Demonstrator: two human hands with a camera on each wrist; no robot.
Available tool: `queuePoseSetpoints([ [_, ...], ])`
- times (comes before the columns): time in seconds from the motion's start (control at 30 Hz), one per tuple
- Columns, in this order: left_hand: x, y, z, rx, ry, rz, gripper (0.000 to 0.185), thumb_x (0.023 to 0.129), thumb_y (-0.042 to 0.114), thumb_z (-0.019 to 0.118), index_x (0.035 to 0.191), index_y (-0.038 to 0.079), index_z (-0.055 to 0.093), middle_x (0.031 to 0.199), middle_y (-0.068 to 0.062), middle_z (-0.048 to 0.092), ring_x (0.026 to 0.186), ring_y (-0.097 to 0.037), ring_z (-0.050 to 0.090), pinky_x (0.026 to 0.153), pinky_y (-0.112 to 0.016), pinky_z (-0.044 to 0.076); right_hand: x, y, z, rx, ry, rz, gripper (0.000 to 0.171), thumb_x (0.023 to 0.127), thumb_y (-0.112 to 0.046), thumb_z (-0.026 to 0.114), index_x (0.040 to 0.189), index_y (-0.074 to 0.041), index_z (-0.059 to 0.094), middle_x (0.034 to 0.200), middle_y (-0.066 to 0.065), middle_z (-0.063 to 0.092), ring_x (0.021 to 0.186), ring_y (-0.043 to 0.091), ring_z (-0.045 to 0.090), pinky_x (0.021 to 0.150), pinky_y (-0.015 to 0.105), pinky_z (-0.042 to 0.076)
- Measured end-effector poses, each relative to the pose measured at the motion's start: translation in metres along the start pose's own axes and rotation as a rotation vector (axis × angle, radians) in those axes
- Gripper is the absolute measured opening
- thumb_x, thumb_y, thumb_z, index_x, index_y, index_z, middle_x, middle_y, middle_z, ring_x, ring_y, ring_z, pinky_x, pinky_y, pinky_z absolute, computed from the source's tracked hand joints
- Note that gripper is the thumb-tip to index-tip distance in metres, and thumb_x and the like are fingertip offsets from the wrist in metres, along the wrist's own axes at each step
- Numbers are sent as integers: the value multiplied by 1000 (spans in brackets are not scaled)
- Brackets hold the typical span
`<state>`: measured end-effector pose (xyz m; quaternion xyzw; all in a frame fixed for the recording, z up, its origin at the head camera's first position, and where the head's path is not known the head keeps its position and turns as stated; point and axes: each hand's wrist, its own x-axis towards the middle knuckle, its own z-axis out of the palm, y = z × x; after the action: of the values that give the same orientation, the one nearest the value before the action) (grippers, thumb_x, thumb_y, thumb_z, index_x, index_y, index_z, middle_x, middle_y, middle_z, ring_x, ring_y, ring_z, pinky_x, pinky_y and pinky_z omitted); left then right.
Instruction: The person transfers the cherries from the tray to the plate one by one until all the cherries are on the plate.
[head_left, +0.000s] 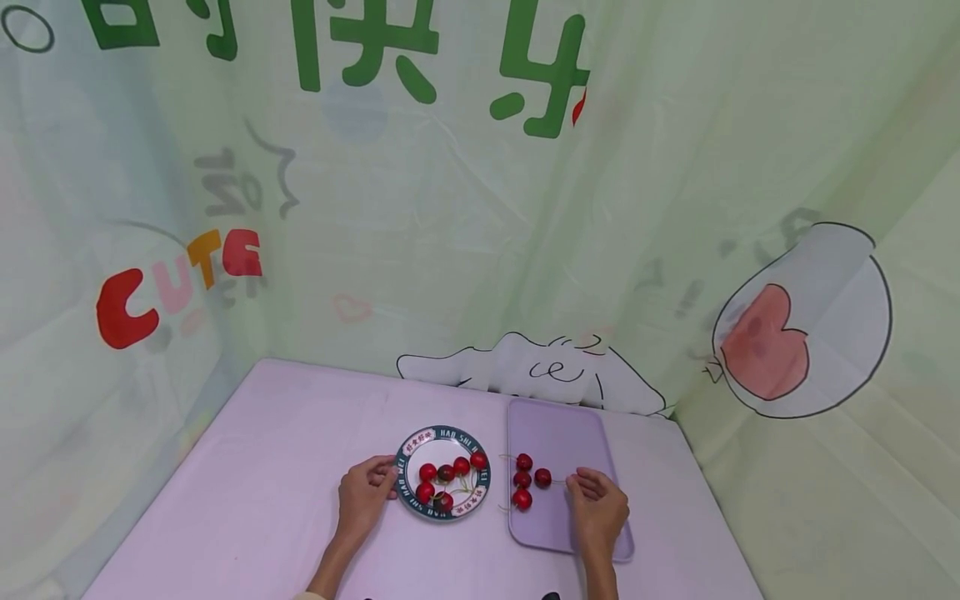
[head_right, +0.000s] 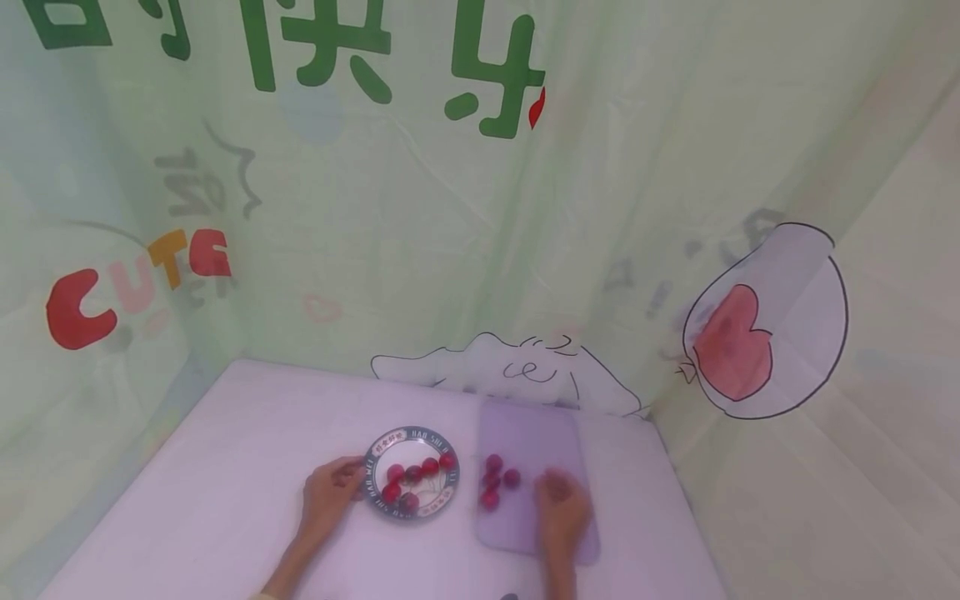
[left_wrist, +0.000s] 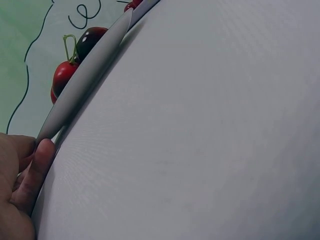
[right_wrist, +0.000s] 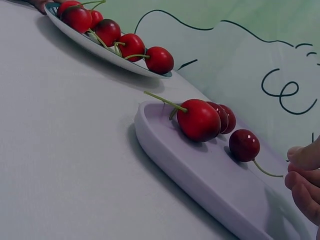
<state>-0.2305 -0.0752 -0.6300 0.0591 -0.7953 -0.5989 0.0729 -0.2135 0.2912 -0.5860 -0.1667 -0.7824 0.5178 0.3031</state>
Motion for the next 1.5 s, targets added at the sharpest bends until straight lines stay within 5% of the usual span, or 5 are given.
queuePoseSetpoints([
  [0.8,-2,-3,2,3,3,19,28,105,12,74,132,4,76,101,-9,76,68,-7,71,68,-14,60,7,23,5,-48,-69,32,25,86,11,82,111,10,78,101,29,81,68,-15,63,66,4,53],
  [1.5,-2,-4,2,6,20,31,28,105,11,74,131,4,76,101,-9,77,67,-6,71,68,-14,60,9,26,9,-65,-21,26,16,86,9,79,102,8,80,93,26,81,65,-12,63,63,5,52],
])
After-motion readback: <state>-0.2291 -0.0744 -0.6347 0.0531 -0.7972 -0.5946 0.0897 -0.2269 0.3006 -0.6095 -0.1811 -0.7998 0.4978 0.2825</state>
